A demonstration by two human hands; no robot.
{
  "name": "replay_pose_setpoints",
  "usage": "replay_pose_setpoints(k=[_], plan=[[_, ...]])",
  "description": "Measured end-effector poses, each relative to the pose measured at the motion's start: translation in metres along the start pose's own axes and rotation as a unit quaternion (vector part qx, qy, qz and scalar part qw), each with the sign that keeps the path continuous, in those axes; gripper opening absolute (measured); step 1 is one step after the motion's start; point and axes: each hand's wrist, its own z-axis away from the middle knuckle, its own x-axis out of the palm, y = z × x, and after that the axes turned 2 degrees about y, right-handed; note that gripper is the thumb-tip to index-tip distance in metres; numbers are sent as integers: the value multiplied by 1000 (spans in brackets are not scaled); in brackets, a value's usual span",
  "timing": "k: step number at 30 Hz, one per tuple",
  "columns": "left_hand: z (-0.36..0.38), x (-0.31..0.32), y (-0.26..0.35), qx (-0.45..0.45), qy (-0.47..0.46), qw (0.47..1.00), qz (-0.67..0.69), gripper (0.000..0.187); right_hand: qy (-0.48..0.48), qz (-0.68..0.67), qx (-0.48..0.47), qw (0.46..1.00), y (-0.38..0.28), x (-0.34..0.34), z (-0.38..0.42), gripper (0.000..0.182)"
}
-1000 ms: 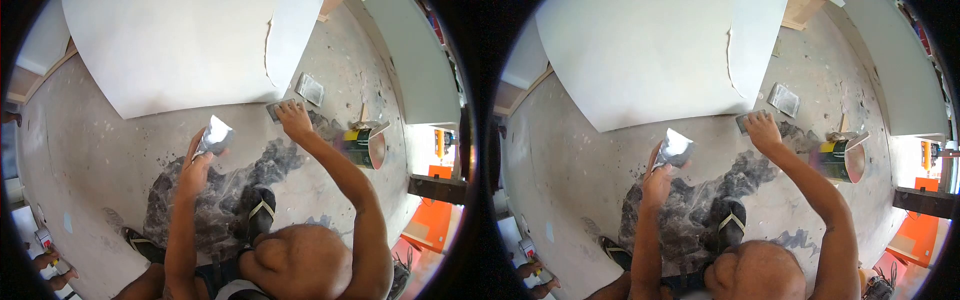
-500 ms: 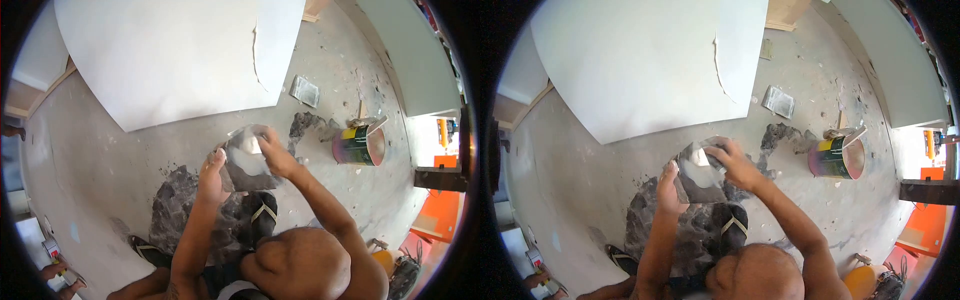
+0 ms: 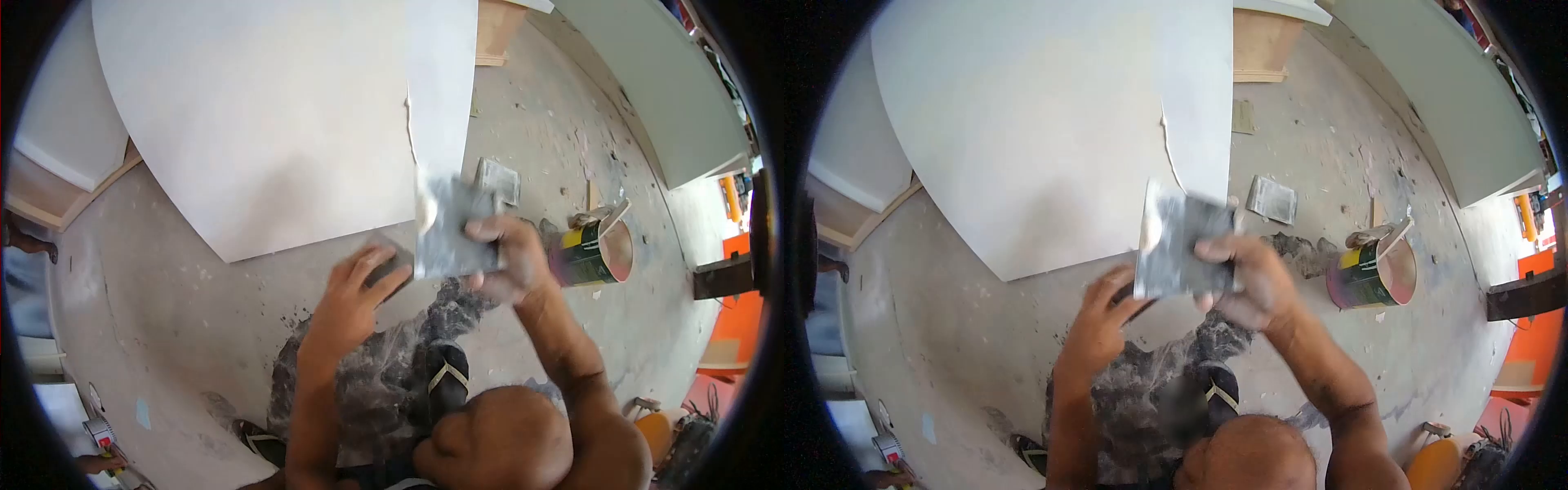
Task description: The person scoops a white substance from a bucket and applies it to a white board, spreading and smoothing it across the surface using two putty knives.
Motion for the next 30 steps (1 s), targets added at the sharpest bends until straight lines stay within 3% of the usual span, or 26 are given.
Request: replay_pose_setpoints(k=[1,2,3,4,5,6,8,9,12,16,18,19,22,24,25,27,30], plan=[[4,4,0,0,1,1000,-2,66,35,70,-65,995,-16,8,-8,28],[9,14,-1,-32,-14,997,75,68,-94,399,-350,842,-32,-14,-33,29],[14,20,0,-64,-30,986,151,70,71,403,-283,867,-57,29,-37,29],[17,22,5,-116,-13,972,205,70,124,587,-313,737,-83,45,-54,26],[19,24,6,-117,-17,972,204,70,92,659,-496,558,-102,35,-92,26],[21,28,6,-123,10,966,229,71,92,679,-592,424,-122,36,-126,31],[20,30,6,-126,41,958,254,71,193,726,-570,333,-135,58,-142,33],[20,29,5,-119,47,959,252,69,194,726,-569,332,-139,62,-152,33],[23,28,-3,-119,57,959,252,67,198,766,-578,197,-131,52,-186,30],[33,30,-9,-145,65,954,254,69,142,805,-549,171,-88,28,-175,41],[38,31,-10,-149,56,954,255,70,115,809,-551,170,-95,21,-171,30],[39,32,-11,-154,44,953,257,70,120,808,-543,195,-108,32,-166,32],[41,38,-15,-143,50,954,260,70,143,753,-615,183,-140,54,-168,32],[38,38,-16,-143,52,952,267,70,185,817,-477,265,-142,73,-164,41],[38,38,-17,-145,56,949,273,70,183,818,-475,266,-137,65,-170,41],[35,37,-18,-150,66,947,276,71,154,757,-615,158,-117,36,-191,31],[35,41,-21,-152,78,942,288,72,117,791,-581,150,-75,9,-184,44]])
